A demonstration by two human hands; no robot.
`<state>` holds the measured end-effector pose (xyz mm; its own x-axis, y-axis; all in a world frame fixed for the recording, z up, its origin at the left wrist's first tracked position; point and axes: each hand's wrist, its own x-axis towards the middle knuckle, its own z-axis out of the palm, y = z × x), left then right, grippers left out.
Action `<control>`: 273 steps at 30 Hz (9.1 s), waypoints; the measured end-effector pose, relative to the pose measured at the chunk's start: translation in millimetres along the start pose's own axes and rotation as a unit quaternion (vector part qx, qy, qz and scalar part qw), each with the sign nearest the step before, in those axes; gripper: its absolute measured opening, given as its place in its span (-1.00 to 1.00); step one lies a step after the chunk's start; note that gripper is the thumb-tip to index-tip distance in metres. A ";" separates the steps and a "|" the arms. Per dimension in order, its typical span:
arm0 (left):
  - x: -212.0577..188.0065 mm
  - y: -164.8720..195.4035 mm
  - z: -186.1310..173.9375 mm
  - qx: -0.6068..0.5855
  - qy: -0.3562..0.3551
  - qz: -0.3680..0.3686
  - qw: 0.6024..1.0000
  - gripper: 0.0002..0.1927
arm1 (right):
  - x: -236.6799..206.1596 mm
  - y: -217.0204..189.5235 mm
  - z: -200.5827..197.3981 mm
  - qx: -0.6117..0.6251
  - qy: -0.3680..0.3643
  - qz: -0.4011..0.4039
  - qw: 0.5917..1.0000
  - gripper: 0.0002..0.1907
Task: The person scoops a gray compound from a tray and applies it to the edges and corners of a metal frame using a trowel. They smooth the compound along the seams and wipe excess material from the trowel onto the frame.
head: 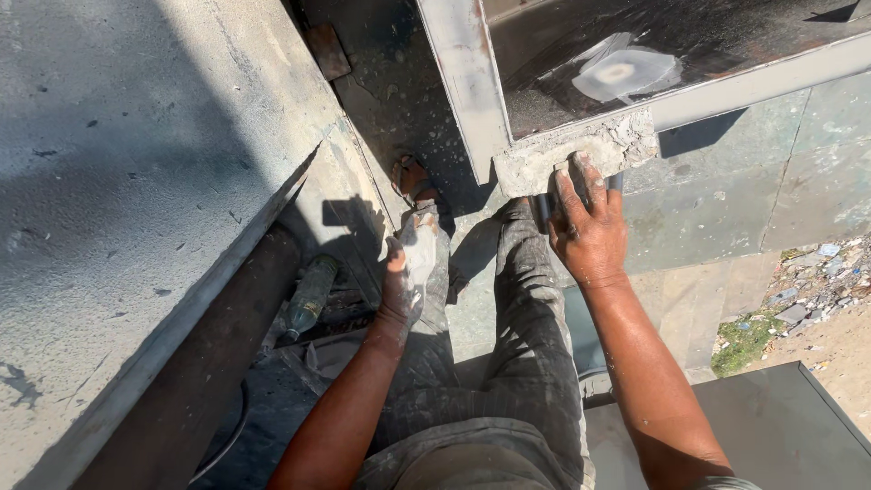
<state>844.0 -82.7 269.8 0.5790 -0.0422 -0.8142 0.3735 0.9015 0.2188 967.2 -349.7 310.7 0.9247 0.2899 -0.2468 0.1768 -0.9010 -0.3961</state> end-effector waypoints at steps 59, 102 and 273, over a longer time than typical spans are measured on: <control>-8.8 -5.3 18.5 0.002 -0.093 -0.024 0.995 -0.02 | -67.6 24.6 -81.7 0.089 0.013 0.039 0.995 -0.21; -1.1 -323.9 348.4 0.105 -0.153 -0.125 0.975 -0.01 | -230.7 434.6 -320.7 0.694 0.157 0.380 0.591 -0.48; 204.8 -649.8 735.5 -0.108 -0.130 0.089 0.982 -0.14 | 487.7 723.2 -511.6 -0.254 0.059 -0.388 0.884 -0.54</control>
<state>1253.0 -993.9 356.3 0.7966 0.0406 -0.6031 0.1037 0.9738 0.2025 1718.6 -1025.0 356.3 0.4814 0.8759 0.0312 0.8745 -0.4824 0.0503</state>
